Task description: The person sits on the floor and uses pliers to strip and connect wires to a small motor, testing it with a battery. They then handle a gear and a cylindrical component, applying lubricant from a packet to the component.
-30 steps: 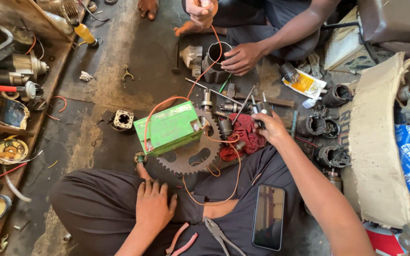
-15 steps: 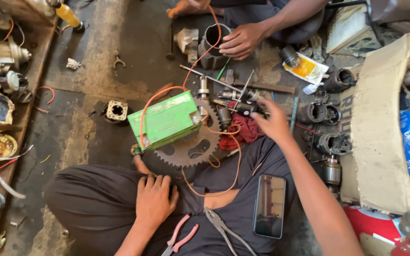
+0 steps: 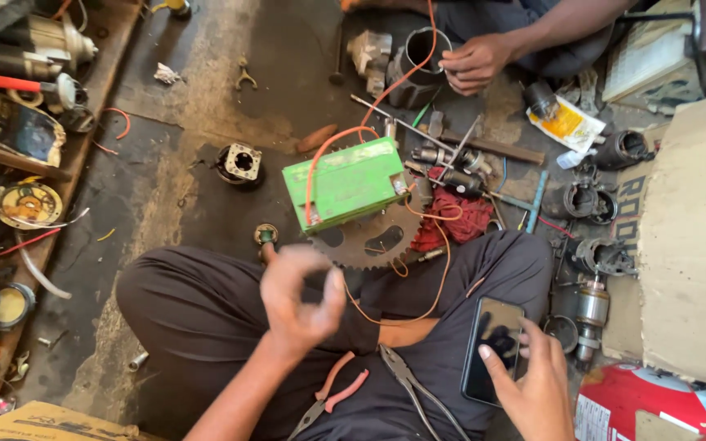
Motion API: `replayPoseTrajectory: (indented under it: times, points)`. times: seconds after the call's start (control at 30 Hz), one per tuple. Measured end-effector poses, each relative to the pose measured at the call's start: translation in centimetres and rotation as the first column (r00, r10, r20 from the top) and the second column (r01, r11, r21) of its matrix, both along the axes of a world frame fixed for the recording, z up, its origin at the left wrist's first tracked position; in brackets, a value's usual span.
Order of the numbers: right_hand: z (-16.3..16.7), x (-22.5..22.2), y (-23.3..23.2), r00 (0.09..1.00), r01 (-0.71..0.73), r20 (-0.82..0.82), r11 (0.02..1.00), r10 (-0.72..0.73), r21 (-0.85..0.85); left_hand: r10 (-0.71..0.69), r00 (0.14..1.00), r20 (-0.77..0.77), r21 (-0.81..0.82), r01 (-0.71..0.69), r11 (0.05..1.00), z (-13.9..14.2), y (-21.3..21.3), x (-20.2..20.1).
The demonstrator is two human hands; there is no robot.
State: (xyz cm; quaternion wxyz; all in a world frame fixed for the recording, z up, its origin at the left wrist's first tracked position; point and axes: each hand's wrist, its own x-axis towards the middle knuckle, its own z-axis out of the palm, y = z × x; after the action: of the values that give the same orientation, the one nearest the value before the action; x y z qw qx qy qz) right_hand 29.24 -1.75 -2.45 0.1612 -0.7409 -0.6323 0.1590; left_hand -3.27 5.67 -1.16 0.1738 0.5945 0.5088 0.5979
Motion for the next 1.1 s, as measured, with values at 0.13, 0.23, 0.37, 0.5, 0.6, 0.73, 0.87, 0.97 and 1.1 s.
replayPoseTrajectory:
  times: [0.13, 0.23, 0.37, 0.5, 0.6, 0.73, 0.87, 0.97, 1.1]
  points:
    - [1.6, -2.5, 2.4, 0.946, -0.309, -0.078, 0.948, 0.314, 0.072, 0.129, 0.967, -0.218, 0.070, -0.117, 0.991, 3.9, 4.4, -3.0]
    - [3.3, -5.1, 5.6, 0.888, -0.450, -0.119, 0.893, 0.444, -0.019, -0.003, 0.940, -0.341, -0.105, -0.035, 0.994, 5.6, 9.4, -4.5]
    - [4.8, -7.6, 8.5, 0.971, -0.233, -0.025, 0.930, 0.236, -0.286, -0.411, 0.909, 0.067, -0.749, 0.318, 0.581, 5.5, 12.2, -5.8]
    - [4.1, -5.5, 7.7, 0.990, -0.141, -0.047, 0.977, 0.135, -0.163, -0.450, 0.842, 0.298, -0.385, 0.537, 0.750, 2.6, 12.1, -6.6]
    - [2.6, -2.1, 3.1, 0.989, -0.106, 0.101, 0.994, 0.110, -0.039, -0.427, 0.755, 0.499, -0.367, 0.630, 0.685, -0.1, 10.5, -6.7]
    - [-0.8, -0.4, 0.2, 0.954, 0.029, 0.298, 0.997, -0.006, -0.073, -0.504, 0.786, 0.358, -0.273, 0.604, 0.749, -2.1, 10.3, -7.4]
    - [-3.3, -2.6, -0.9, 0.948, 0.258, 0.194, 0.966, -0.252, -0.006, -0.400, 0.752, 0.523, -0.437, 0.640, 0.632, -2.3, 10.2, -7.4]
    - [-4.1, -3.8, -1.0, 0.939, 0.268, 0.200, 0.960, -0.279, 0.079, -0.483, 0.812, 0.327, -0.303, 0.574, 0.761, -2.6, 10.1, -7.2]
    - [-5.4, -2.6, -1.7, 0.946, 0.283, 0.127, 0.950, -0.299, 0.128, -0.420, 0.689, 0.591, -0.312, 0.675, 0.669, -3.7, 10.2, -7.0]
